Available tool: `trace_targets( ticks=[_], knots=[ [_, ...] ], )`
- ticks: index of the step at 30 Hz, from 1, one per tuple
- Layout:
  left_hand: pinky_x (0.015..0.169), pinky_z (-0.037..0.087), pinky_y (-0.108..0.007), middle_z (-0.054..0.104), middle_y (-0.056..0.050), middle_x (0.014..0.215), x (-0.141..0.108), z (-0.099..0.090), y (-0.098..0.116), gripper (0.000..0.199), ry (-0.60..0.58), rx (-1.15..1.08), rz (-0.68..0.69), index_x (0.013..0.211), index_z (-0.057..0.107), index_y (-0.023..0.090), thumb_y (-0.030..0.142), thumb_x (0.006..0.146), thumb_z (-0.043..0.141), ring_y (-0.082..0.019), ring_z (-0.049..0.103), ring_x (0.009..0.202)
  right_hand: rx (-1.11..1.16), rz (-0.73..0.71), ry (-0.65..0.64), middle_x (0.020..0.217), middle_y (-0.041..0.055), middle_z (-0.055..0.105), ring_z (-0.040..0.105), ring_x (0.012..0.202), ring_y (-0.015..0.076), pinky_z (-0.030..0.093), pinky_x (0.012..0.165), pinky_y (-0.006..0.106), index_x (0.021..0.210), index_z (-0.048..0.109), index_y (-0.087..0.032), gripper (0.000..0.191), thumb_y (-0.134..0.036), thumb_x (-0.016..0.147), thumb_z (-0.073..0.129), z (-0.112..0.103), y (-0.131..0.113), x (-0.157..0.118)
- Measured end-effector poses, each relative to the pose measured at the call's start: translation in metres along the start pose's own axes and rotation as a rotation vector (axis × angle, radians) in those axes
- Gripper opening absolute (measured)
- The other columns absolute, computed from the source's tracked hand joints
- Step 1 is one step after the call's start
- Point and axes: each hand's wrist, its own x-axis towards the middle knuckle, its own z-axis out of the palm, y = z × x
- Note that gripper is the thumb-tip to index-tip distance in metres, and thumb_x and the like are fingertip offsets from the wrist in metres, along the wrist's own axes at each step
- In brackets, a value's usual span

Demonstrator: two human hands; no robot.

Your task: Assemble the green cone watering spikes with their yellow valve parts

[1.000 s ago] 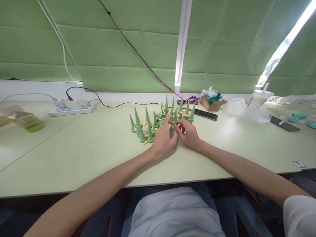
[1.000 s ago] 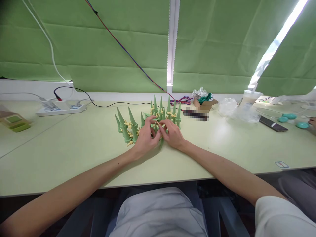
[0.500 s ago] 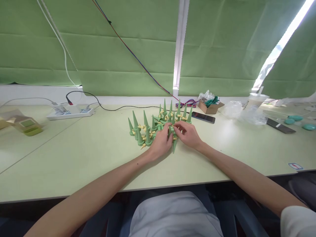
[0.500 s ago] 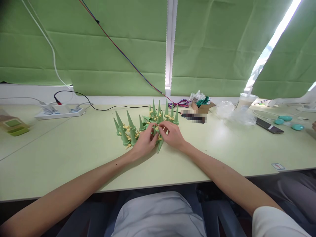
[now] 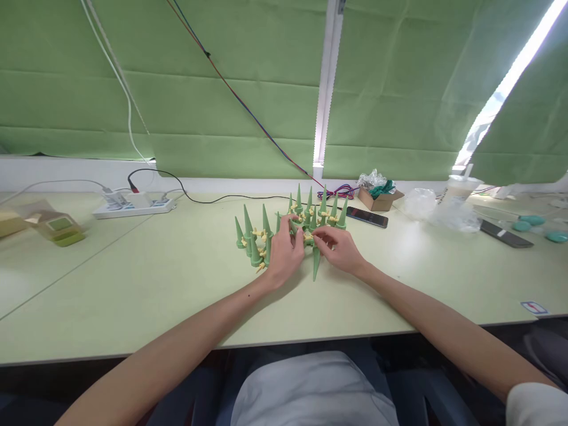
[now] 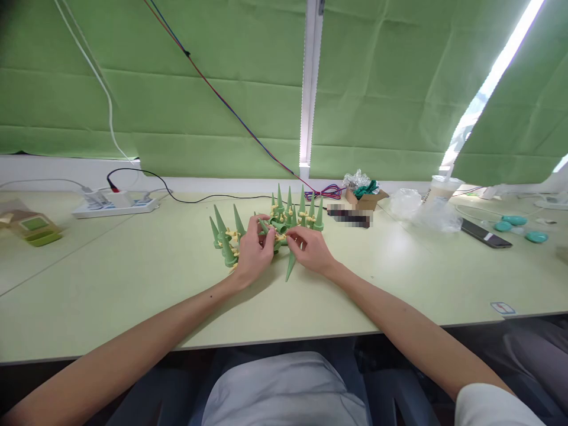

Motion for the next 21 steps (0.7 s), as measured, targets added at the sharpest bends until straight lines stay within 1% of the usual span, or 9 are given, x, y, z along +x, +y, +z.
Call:
trace_targets(
  ticks=[6,14,17,21],
  knots=[
    [0.053,0.033,-0.024,0.050,0.004,0.069,-0.0019,0.0021,-0.0018,0.023,0.014,-0.009,0.007,0.118,0.045,0.023,0.029,0.096,0.044,-0.010,0.042,0.051,0.021,0.006,-0.006,0.078,0.0046,0.071,0.063,0.064,0.0143,0.053,0.058,0.026,0.091,0.067,-0.018,0.014,-0.025,0.089,0.054,-0.0012,-0.0004,-0.0005],
    [0.052,0.032,-0.024,0.051,0.003,0.071,-0.0017,0.0027,-0.0016,0.021,0.056,-0.022,-0.015,0.117,0.044,0.023,0.032,0.097,0.044,-0.010,0.041,0.050,0.009,-0.001,0.028,0.075,0.0045,0.070,0.060,0.060,0.0140,0.051,0.057,0.026,0.086,0.067,-0.018,0.014,-0.020,0.086,0.054,-0.0031,-0.0005,-0.0013],
    [0.052,0.033,-0.024,0.052,0.003,0.072,-0.0019,0.0025,-0.0020,0.021,0.033,-0.033,-0.005,0.116,0.044,0.023,0.031,0.097,0.044,-0.009,0.041,0.051,0.012,-0.017,0.014,0.076,0.0053,0.070,0.059,0.061,0.0141,0.050,0.057,0.026,0.086,0.067,-0.017,0.014,-0.021,0.086,0.054,-0.0033,-0.0011,-0.0013],
    [0.053,0.034,-0.023,0.053,0.003,0.077,-0.0023,0.0028,-0.0026,0.020,-0.022,-0.053,0.019,0.115,0.045,0.023,0.031,0.096,0.046,-0.008,0.041,0.053,0.018,-0.001,-0.020,0.072,0.0038,0.068,0.059,0.061,0.0144,0.050,0.058,0.026,0.084,0.065,-0.018,0.013,-0.022,0.087,0.054,-0.0036,-0.0013,-0.0016]
  ],
)
